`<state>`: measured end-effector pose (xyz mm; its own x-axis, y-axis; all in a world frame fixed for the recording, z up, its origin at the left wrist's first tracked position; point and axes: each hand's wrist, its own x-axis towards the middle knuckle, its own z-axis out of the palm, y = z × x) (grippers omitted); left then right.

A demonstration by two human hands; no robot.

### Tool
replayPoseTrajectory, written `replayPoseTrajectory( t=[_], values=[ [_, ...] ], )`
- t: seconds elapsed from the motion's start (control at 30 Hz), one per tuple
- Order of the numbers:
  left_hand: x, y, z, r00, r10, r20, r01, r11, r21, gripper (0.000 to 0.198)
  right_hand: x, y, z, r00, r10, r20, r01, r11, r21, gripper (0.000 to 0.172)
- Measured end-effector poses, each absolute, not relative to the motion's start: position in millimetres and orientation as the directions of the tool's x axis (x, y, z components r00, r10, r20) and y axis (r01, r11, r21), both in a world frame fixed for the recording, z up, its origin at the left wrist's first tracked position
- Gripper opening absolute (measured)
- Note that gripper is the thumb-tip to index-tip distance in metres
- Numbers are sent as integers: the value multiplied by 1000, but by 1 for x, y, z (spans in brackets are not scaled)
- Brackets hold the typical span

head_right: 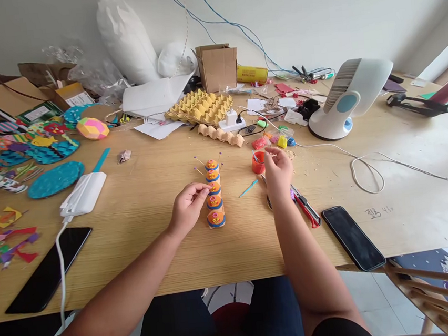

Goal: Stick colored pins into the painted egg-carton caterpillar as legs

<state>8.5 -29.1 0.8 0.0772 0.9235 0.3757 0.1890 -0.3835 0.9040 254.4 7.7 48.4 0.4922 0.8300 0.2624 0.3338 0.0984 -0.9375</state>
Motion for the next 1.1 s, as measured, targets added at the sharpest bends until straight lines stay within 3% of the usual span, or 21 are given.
replayPoseTrajectory(
  t=[0.07, 0.13, 0.2, 0.3, 0.4, 0.57, 0.77, 0.83, 0.9, 0.97, 1.03, 1.1],
  values=[
    [9, -30, 2, 78, 929, 362, 207, -371, 905, 16, 267, 15, 65, 426, 876, 224, 560, -60, -827, 28],
    [9, -32, 4, 81, 931, 356, 211, -365, 907, 17, 275, 28, 78, 364, 919, 151, 771, -206, -603, 24],
    [10, -33, 6, 78, 928, 363, 201, -371, 906, 19, 279, 43, 87, 325, 944, 56, 881, -281, -380, 22],
    [11, -33, 7, 72, 927, 369, 184, -376, 908, 20, 278, 65, 91, 268, 960, -81, 945, -279, -170, 22],
    [12, -33, 8, 65, 933, 354, 171, -360, 917, 21, 275, 82, 86, 254, 958, -136, 962, -264, -63, 23],
    [11, -33, 9, 59, 938, 341, 162, -346, 924, 19, 270, 96, 75, 270, 950, -159, 959, -280, -39, 23],
    [10, -33, 11, 65, 930, 362, 175, -367, 913, 16, 277, 80, 89, 269, 959, -93, 950, -280, -138, 16],
    [10, -32, 11, 69, 926, 370, 191, -376, 907, 17, 281, 64, 95, 294, 955, 37, 923, -274, -269, 13],
    [10, -32, 11, 66, 927, 369, 195, -374, 907, 18, 281, 45, 96, 347, 920, 180, 850, -228, -474, 15],
    [10, -32, 11, 60, 931, 359, 187, -364, 912, 19, 273, 25, 90, 385, 881, 276, 695, -80, -714, 17],
    [10, -33, 11, 53, 936, 348, 170, -352, 920, 21, 255, 6, 78, 367, 909, 199, 364, 57, -930, 22],
    [10, -33, 11, 47, 941, 336, 149, -339, 929, 24, 232, -9, 61, 254, 965, 69, -47, 84, -995, 27]
  ],
)
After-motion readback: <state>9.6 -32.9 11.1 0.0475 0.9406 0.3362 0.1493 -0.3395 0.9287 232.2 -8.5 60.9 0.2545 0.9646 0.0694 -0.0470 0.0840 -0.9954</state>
